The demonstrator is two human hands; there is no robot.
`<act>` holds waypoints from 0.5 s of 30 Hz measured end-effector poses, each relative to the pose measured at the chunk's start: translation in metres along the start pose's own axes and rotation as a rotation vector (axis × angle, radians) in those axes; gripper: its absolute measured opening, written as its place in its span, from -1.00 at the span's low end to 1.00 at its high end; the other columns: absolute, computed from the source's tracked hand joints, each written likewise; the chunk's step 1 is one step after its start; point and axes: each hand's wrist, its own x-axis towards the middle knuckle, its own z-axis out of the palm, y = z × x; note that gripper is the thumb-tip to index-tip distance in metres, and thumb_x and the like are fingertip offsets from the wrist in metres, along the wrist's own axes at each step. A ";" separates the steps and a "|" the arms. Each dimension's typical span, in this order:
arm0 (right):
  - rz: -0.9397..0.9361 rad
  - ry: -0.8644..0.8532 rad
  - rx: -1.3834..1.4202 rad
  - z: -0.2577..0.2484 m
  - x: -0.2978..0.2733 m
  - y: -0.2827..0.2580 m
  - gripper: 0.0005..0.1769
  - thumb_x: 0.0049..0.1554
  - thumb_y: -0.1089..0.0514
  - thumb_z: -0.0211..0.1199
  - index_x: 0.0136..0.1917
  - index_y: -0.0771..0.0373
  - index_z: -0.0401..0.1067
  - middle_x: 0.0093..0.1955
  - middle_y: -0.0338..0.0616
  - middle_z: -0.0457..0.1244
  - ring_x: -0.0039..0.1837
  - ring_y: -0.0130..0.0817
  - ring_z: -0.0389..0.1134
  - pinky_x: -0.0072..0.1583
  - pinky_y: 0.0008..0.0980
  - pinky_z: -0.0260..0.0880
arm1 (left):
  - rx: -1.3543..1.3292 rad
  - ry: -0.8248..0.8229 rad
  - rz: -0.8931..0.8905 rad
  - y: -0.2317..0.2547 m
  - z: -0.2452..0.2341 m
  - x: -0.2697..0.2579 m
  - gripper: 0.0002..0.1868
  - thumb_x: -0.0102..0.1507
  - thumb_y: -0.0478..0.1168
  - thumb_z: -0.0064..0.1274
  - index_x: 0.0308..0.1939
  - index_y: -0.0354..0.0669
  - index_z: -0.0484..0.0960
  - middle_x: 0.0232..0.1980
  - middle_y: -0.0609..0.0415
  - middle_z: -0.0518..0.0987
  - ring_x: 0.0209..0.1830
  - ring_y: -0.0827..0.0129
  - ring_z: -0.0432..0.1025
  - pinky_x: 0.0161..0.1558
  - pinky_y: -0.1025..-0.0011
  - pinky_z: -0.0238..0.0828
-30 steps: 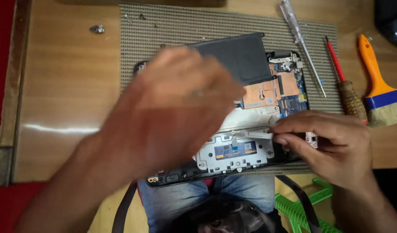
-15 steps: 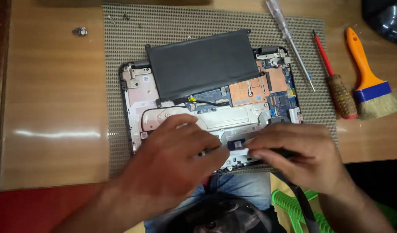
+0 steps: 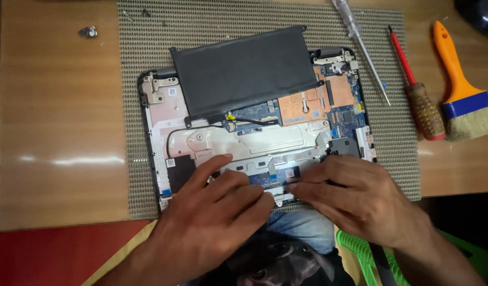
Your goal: The person installs a battery into a disassembled laptop chassis, carefully aligning it within the frame. They then connect the battery's ribbon cable to the motherboard and secure the connection.
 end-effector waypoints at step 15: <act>0.212 0.213 0.005 -0.045 0.008 -0.001 -0.87 0.06 0.29 0.36 -0.13 0.41 0.52 -0.18 0.02 0.42 -0.16 -0.30 0.51 -0.07 -0.50 0.56 | 0.030 0.177 -0.161 0.001 0.007 0.032 -0.87 0.37 -0.35 0.04 -0.01 -0.16 0.63 -0.10 0.13 0.64 -0.17 0.22 0.49 0.15 0.11 0.32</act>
